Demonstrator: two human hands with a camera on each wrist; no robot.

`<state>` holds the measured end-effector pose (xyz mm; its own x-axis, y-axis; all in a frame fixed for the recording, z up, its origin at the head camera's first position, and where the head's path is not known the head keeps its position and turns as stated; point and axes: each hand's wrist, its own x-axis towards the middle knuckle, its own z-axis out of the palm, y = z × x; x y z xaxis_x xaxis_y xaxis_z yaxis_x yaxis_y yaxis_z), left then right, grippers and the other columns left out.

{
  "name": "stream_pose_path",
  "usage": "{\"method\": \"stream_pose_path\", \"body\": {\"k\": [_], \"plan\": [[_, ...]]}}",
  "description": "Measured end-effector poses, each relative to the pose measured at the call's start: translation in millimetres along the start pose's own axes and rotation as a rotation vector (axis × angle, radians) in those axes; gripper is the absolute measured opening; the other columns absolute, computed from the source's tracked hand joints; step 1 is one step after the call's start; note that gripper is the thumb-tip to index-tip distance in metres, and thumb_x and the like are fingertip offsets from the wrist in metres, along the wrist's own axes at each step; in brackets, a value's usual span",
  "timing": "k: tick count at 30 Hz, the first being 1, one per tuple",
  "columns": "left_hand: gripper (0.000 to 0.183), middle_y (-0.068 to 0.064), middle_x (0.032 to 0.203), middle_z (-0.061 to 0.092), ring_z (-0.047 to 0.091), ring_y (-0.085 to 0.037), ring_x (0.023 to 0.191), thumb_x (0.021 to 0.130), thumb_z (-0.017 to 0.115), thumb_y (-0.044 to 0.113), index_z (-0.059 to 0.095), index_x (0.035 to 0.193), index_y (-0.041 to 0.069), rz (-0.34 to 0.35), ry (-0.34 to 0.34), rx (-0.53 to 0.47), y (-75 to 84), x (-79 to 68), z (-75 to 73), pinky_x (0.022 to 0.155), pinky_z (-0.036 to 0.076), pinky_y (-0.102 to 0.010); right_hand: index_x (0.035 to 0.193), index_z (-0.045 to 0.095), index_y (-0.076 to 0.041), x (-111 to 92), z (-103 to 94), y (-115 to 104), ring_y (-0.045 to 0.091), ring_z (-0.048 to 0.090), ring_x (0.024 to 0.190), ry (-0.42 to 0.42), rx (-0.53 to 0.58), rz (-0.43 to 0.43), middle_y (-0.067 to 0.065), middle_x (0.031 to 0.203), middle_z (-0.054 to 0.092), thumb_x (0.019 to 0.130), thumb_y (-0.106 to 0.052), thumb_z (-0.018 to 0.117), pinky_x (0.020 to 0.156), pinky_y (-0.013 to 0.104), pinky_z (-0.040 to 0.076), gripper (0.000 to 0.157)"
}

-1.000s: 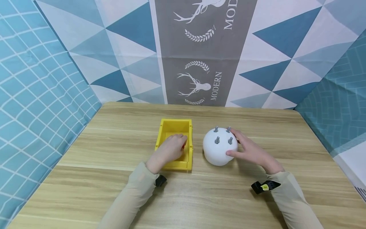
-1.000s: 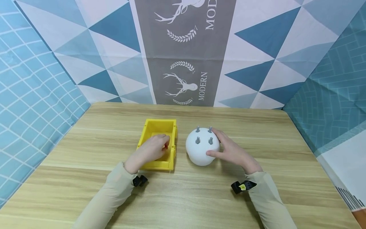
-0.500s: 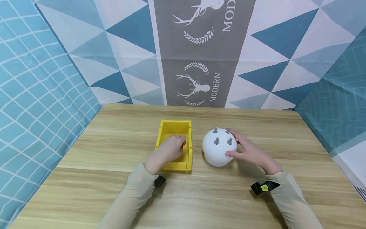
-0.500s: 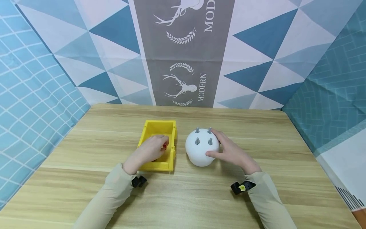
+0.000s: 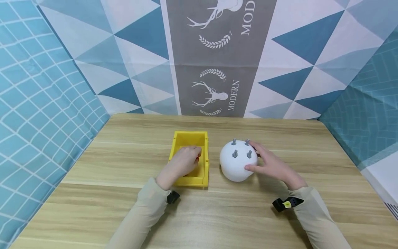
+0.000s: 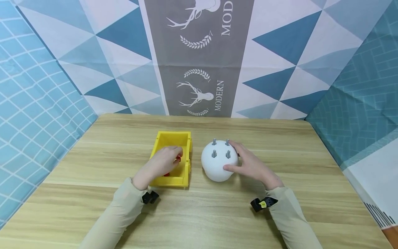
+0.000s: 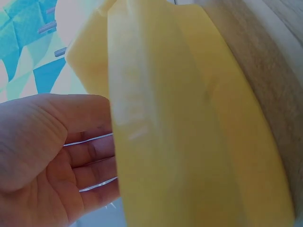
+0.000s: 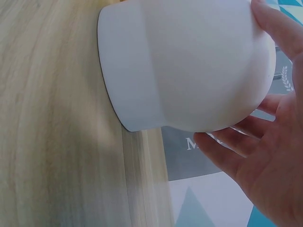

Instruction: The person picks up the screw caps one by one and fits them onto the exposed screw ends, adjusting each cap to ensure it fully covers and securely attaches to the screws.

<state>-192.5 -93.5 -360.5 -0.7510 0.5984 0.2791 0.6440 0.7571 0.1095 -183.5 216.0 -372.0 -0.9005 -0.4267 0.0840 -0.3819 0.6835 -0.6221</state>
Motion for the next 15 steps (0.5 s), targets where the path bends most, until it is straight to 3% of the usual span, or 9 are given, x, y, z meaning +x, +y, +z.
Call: {"method": "stream_pose_path", "body": {"k": [15], "plan": [[0.006, -0.002, 0.070, 0.053, 0.050, -0.017, 0.062, 0.074, 0.060, 0.001, 0.057, 0.078, 0.004, 0.003, 0.000, -0.018, 0.2, 0.0, -1.0, 0.062, 0.044, -0.029, 0.143, 0.021, -0.007, -0.3, -0.4, -0.8, 0.036, 0.043, 0.121, 0.003, 0.012, 0.006, 0.016, 0.143, 0.030, 0.075, -0.047, 0.069, 0.096, 0.054, 0.036, 0.093]]}}
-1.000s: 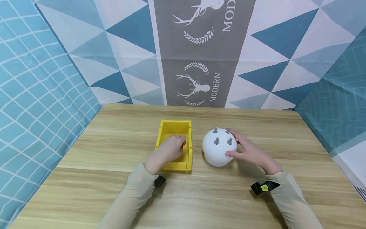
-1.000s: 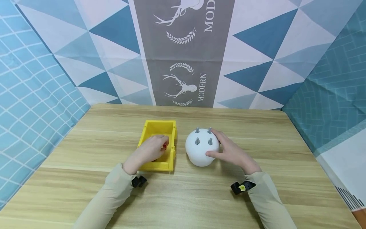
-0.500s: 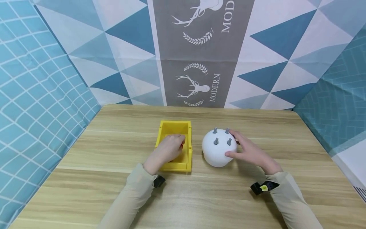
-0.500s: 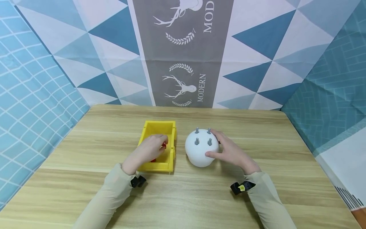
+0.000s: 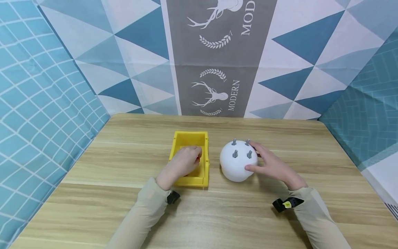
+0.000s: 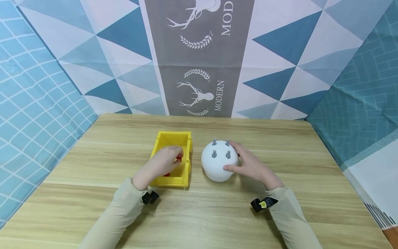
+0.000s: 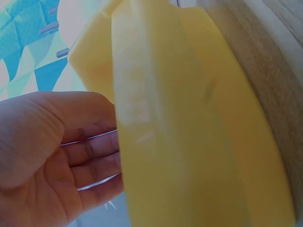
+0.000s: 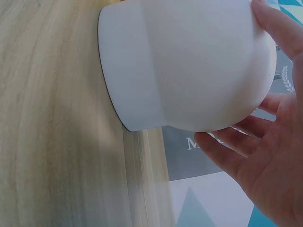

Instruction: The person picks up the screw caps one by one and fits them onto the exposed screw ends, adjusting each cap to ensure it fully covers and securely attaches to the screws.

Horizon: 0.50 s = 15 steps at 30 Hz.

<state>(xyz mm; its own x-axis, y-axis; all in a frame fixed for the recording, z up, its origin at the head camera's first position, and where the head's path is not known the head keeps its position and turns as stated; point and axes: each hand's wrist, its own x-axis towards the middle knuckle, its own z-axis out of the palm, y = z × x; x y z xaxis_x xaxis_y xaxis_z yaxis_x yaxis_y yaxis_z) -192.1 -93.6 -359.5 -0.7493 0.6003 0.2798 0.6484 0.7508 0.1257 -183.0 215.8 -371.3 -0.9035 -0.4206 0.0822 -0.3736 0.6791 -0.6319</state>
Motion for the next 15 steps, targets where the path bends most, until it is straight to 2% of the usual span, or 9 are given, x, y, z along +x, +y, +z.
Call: {"method": "stream_pose_path", "body": {"k": [8, 15], "plan": [[0.006, -0.001, 0.068, 0.053, 0.048, -0.014, 0.061, 0.076, 0.061, 0.001, 0.057, 0.076, 0.005, 0.005, 0.067, -0.010, 1.1, 1.1, -0.7, 0.060, 0.044, -0.027, 0.143, 0.021, -0.005, 0.4, 0.4, 0.1, 0.037, 0.043, 0.120, 0.006, -0.005, -0.007, 0.018, 0.143, 0.030, 0.075, -0.045, 0.069, 0.096, 0.055, 0.036, 0.092], [0.005, 0.000, 0.069, 0.054, 0.047, -0.013, 0.061, 0.079, 0.061, 0.004, 0.058, 0.077, 0.007, -0.029, 0.075, -0.019, 5.4, 3.0, -3.9, 0.061, 0.044, -0.026, 0.143, 0.020, -0.007, -0.2, 1.1, 0.3, 0.035, 0.041, 0.123, 0.001, 0.004, -0.007, 0.016, 0.144, 0.028, 0.075, -0.046, 0.069, 0.097, 0.054, 0.035, 0.093]]}}
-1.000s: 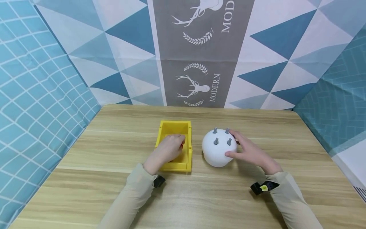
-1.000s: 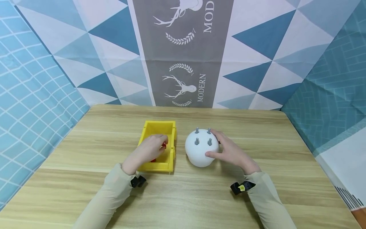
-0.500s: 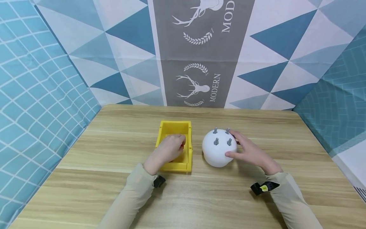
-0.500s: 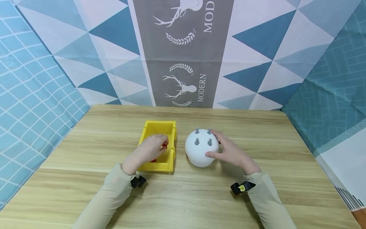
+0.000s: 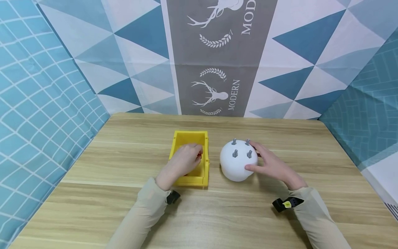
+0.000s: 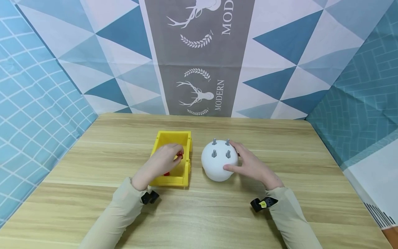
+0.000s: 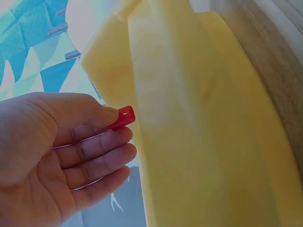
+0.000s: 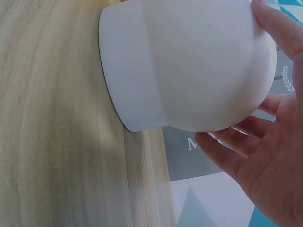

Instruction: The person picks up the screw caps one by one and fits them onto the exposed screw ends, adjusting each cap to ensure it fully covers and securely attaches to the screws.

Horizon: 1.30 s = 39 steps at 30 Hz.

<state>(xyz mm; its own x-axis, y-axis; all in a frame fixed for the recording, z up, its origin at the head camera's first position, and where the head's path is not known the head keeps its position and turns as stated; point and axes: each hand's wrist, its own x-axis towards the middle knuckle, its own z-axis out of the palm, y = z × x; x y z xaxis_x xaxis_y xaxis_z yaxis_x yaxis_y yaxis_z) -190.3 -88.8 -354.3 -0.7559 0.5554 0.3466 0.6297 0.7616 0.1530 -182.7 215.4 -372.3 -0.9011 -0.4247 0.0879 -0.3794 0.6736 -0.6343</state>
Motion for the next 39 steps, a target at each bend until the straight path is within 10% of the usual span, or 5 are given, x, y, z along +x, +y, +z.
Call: {"method": "stream_pose_path", "body": {"k": [39], "plan": [[0.005, -0.001, 0.077, 0.059, 0.050, -0.012, 0.067, 0.082, 0.059, 0.009, 0.063, 0.085, 0.006, 0.024, 0.047, 0.001, 18.0, 20.0, -15.1, 0.066, 0.046, -0.024, 0.143, 0.021, -0.008, 1.1, -0.4, 0.7, 0.035, 0.040, 0.123, -0.001, 0.006, 0.016, 0.015, 0.145, 0.028, 0.074, -0.046, 0.070, 0.097, 0.055, 0.035, 0.093]]}}
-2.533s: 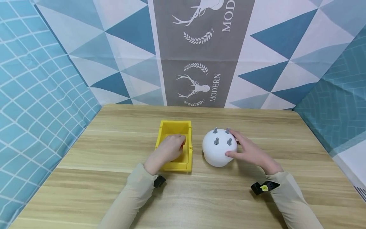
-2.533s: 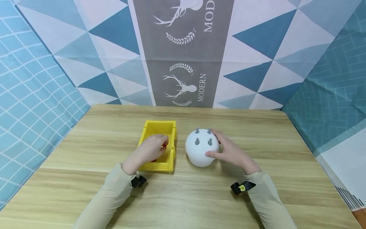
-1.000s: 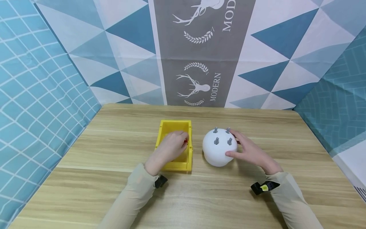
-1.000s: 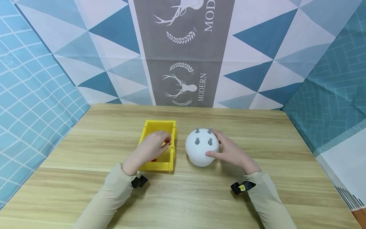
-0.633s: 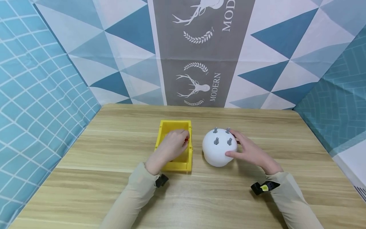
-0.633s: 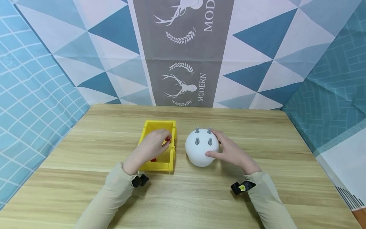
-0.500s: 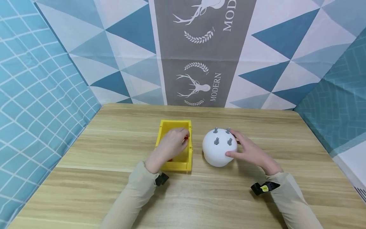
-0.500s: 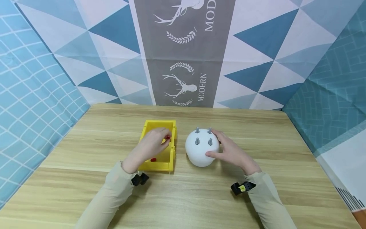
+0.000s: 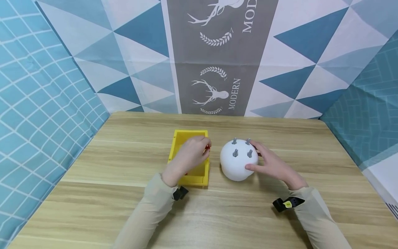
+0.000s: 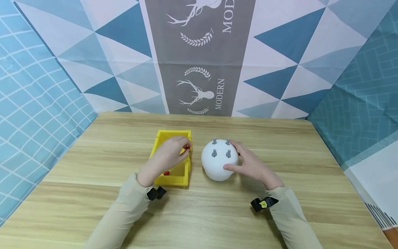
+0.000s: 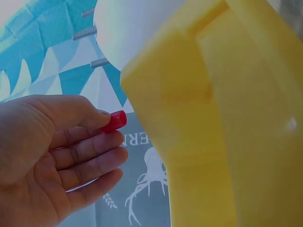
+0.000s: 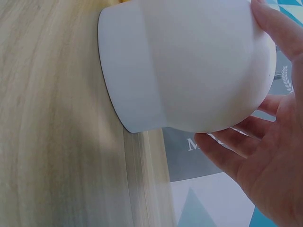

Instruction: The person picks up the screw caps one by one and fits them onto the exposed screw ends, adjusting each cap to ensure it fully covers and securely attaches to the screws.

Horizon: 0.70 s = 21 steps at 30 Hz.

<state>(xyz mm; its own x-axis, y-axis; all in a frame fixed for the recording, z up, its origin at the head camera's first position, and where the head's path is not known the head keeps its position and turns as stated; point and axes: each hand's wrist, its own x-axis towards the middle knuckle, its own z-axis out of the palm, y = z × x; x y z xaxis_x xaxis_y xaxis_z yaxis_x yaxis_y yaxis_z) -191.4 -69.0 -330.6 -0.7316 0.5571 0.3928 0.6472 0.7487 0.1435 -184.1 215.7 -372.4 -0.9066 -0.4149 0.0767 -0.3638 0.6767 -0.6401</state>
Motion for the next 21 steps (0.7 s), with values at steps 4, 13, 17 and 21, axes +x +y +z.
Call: {"method": "stream_pose_path", "body": {"k": [4, 13, 17, 21], "plan": [[0.006, -0.002, 0.079, 0.059, 0.050, -0.012, 0.069, 0.083, 0.058, 0.009, 0.063, 0.085, 0.006, 0.005, -0.004, 0.001, 2.9, 2.5, 1.2, 0.068, 0.047, -0.024, 0.143, 0.021, -0.008, 0.3, -0.4, -0.5, 0.035, 0.039, 0.123, -0.002, 0.002, 0.000, 0.016, 0.144, 0.028, 0.074, -0.046, 0.070, 0.097, 0.054, 0.035, 0.093], [0.005, -0.001, 0.075, 0.058, 0.048, -0.013, 0.067, 0.083, 0.057, 0.008, 0.062, 0.083, 0.006, 0.036, 0.035, -0.016, 10.0, 9.3, 0.3, 0.066, 0.045, -0.023, 0.143, 0.021, -0.006, -0.2, -0.5, 0.1, 0.035, 0.039, 0.123, 0.000, 0.000, -0.011, 0.016, 0.144, 0.028, 0.074, -0.044, 0.070, 0.097, 0.054, 0.035, 0.092], [0.005, -0.001, 0.074, 0.057, 0.047, -0.013, 0.066, 0.083, 0.057, 0.008, 0.061, 0.083, 0.006, 0.049, 0.036, -0.017, 13.4, 12.8, 0.4, 0.066, 0.044, -0.024, 0.143, 0.021, -0.006, 0.2, -0.2, 0.4, 0.035, 0.040, 0.123, -0.001, 0.001, -0.019, 0.016, 0.144, 0.028, 0.074, -0.043, 0.070, 0.097, 0.054, 0.036, 0.092], [0.005, -0.001, 0.074, 0.056, 0.046, -0.013, 0.066, 0.084, 0.057, 0.009, 0.061, 0.084, 0.006, 0.050, 0.018, -0.022, 16.7, 16.2, 0.0, 0.066, 0.043, -0.023, 0.142, 0.022, -0.006, 0.6, -0.4, 0.1, 0.035, 0.040, 0.123, -0.002, 0.005, -0.022, 0.016, 0.144, 0.029, 0.074, -0.043, 0.071, 0.097, 0.053, 0.036, 0.092]]}}
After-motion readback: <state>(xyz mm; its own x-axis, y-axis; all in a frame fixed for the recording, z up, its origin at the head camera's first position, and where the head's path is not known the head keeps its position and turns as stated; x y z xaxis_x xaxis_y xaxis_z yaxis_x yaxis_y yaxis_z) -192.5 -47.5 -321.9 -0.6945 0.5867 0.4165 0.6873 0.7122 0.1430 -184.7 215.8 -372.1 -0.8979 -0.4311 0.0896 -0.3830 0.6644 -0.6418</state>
